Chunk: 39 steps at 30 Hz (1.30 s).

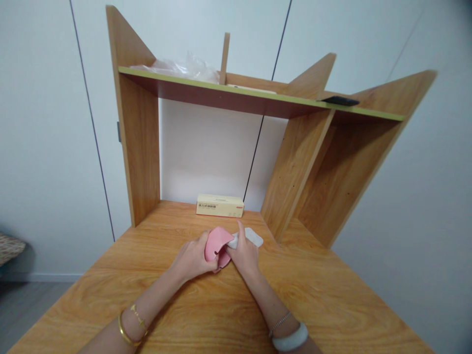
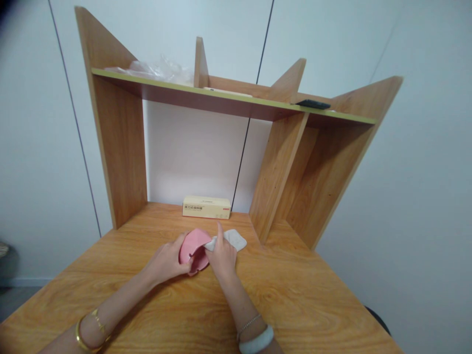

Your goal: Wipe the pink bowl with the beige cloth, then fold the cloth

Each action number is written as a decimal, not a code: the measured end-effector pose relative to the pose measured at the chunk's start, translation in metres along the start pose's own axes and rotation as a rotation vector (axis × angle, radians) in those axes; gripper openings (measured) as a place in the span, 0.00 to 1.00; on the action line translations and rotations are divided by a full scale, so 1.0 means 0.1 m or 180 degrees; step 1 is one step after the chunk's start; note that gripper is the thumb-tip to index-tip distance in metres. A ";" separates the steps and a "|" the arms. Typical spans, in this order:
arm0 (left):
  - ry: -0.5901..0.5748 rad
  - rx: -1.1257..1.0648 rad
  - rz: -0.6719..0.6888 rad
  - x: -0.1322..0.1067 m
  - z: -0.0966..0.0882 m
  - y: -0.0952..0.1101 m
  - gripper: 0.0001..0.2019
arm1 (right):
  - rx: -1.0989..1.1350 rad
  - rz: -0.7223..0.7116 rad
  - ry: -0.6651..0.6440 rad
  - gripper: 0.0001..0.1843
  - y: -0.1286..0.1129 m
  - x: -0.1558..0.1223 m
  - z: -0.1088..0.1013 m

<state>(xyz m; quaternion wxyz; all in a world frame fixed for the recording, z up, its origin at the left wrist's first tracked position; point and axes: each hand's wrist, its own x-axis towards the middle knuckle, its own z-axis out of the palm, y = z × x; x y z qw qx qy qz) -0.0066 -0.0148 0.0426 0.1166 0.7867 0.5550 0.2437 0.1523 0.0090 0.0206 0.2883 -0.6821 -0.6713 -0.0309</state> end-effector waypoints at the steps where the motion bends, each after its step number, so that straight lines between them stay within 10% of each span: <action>1: -0.0007 0.0006 0.0046 0.00 0.00 -0.01 0.32 | 0.0012 -0.0004 -0.0054 0.40 0.01 0.00 0.00; 23: 0.0253 -0.1430 0.0352 0.06 0.21 -0.19 0.31 | 0.2106 0.0402 -0.0051 0.34 0.15 0.04 0.35; 32: 0.0219 -0.0343 0.0010 0.04 0.08 -0.07 0.29 | 0.0711 0.0743 -0.0401 0.41 0.06 0.06 0.17; 39: 0.0181 -0.0103 0.0140 0.02 0.04 -0.09 0.29 | 0.0156 -0.0010 0.0194 0.38 0.04 0.01 0.01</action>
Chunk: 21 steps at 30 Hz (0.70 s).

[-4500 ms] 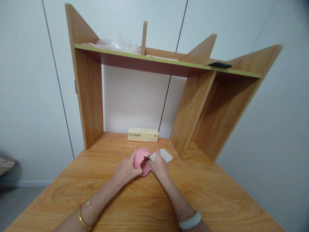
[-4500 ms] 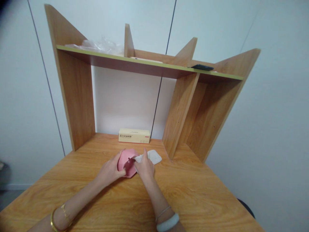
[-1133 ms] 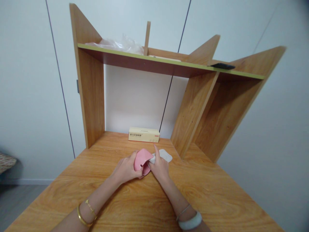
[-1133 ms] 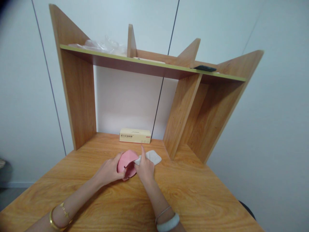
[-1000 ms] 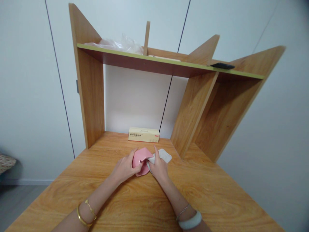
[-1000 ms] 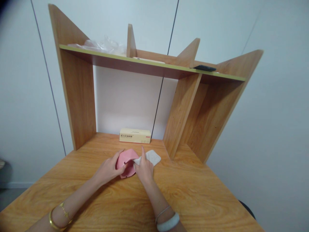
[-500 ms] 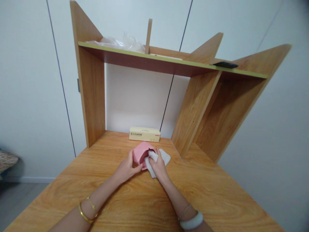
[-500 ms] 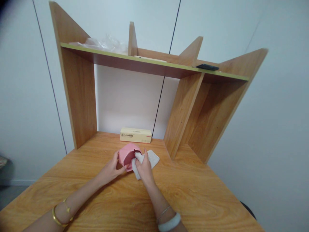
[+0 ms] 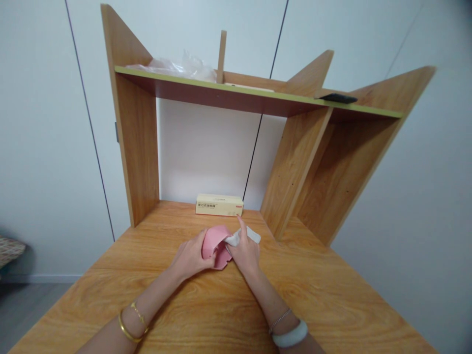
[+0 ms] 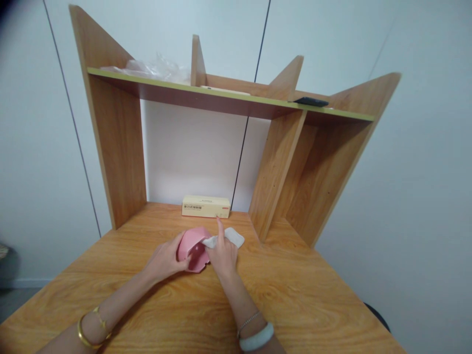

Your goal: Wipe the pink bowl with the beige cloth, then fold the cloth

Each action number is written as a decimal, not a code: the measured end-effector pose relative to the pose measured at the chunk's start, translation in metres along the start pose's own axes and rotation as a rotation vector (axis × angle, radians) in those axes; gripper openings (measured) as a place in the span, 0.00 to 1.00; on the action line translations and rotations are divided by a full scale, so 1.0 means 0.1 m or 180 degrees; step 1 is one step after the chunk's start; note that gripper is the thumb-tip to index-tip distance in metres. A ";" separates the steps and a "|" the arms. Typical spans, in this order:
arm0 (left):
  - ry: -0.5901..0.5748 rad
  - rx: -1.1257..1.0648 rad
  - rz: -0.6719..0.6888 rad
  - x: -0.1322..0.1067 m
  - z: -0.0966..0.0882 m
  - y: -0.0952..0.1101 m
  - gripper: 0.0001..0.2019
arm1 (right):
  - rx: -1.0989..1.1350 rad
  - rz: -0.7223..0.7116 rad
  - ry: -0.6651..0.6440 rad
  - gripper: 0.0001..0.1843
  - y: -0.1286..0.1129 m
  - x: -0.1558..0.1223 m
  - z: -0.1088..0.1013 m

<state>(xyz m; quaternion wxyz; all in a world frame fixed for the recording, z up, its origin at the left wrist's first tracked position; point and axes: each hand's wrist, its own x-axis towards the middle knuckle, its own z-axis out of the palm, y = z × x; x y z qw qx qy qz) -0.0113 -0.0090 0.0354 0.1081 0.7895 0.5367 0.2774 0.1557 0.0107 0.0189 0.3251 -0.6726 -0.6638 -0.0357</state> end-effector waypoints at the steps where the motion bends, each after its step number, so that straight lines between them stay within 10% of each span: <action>1: -0.0006 -0.0027 0.0032 0.00 0.00 -0.01 0.29 | 0.0033 -0.0071 0.0009 0.38 0.01 0.00 0.00; 21: 0.0028 -0.0874 -0.0097 0.02 0.14 -0.11 0.34 | 0.1393 0.0460 -0.0424 0.30 0.14 0.03 0.24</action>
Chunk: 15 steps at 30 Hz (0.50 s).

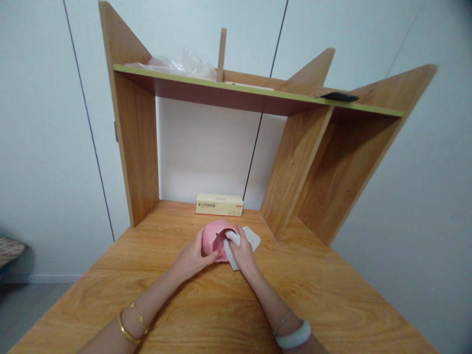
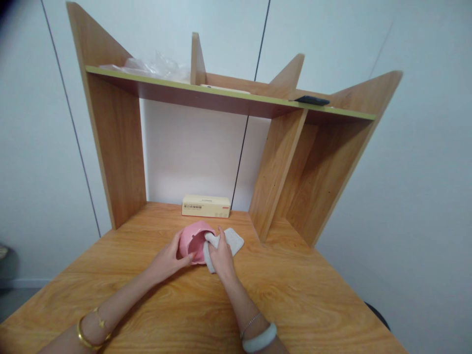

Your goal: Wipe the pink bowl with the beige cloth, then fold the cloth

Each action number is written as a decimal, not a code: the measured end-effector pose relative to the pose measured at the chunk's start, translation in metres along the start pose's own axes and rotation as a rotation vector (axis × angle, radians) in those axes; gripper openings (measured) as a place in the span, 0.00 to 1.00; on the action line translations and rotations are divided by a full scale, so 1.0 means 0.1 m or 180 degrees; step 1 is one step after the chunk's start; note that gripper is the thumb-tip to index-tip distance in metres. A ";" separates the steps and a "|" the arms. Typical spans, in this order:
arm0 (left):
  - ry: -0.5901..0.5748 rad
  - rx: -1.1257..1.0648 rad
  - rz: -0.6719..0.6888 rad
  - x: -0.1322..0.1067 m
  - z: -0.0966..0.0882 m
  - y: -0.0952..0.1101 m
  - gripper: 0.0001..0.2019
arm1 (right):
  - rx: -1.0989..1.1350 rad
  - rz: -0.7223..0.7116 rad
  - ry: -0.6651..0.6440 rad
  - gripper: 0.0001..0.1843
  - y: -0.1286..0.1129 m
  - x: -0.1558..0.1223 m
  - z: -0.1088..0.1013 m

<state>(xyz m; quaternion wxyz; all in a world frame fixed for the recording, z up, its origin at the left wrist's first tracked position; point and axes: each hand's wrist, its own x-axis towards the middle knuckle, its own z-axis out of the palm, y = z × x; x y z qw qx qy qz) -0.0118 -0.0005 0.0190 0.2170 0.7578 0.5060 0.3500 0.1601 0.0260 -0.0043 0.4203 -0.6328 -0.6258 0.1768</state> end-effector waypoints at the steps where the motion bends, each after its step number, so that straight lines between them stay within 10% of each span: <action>1: 0.0051 0.0023 -0.0020 0.01 0.00 0.00 0.33 | -0.0026 0.0016 -0.0024 0.31 -0.01 0.00 0.01; 15: -0.0022 0.0689 -0.0089 -0.02 -0.09 0.11 0.32 | -0.1468 -0.0631 0.0408 0.38 -0.21 -0.09 -0.17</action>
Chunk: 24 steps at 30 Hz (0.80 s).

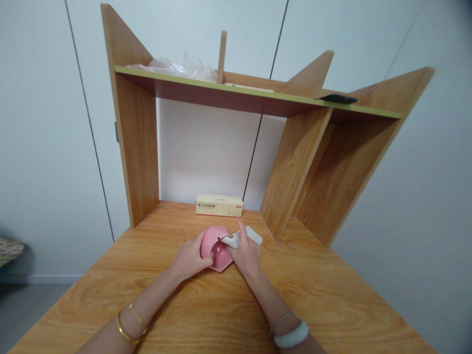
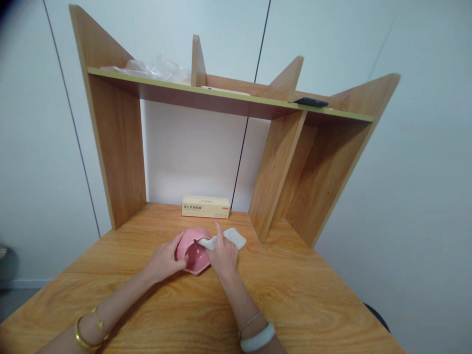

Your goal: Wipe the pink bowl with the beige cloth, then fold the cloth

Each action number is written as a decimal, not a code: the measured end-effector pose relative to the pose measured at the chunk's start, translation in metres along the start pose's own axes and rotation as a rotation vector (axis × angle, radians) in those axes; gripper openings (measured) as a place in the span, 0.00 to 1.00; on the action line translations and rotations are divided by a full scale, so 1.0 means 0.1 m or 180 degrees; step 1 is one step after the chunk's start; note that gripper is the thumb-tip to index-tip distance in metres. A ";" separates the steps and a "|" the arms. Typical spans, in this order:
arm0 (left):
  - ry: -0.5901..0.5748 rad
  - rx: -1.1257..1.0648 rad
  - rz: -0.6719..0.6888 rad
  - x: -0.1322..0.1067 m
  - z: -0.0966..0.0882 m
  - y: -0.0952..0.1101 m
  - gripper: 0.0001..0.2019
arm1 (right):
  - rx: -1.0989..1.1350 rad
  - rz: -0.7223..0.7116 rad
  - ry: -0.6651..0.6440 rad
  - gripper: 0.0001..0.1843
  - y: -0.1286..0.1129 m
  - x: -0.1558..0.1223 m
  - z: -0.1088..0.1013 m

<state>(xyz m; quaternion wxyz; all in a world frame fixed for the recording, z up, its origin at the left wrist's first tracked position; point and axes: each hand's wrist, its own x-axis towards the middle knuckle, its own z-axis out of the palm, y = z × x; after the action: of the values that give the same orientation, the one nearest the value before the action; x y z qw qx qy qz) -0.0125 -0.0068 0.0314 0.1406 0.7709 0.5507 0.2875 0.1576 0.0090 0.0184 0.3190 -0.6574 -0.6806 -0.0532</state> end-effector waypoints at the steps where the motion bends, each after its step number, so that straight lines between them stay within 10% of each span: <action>1: -0.0005 0.0010 0.0014 0.00 -0.01 0.00 0.33 | 0.0027 -0.0028 0.0005 0.38 0.01 0.00 0.01; 24: 0.0215 -0.0584 0.0049 0.02 0.10 -0.02 0.34 | 0.1339 0.0561 -0.0364 0.32 0.07 0.04 0.26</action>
<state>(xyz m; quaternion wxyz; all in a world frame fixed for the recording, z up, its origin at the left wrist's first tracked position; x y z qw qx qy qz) -0.0082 -0.0032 0.0230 0.1897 0.7489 0.5205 0.3637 0.1552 0.0260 -0.0027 0.4133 -0.6352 -0.6337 0.1553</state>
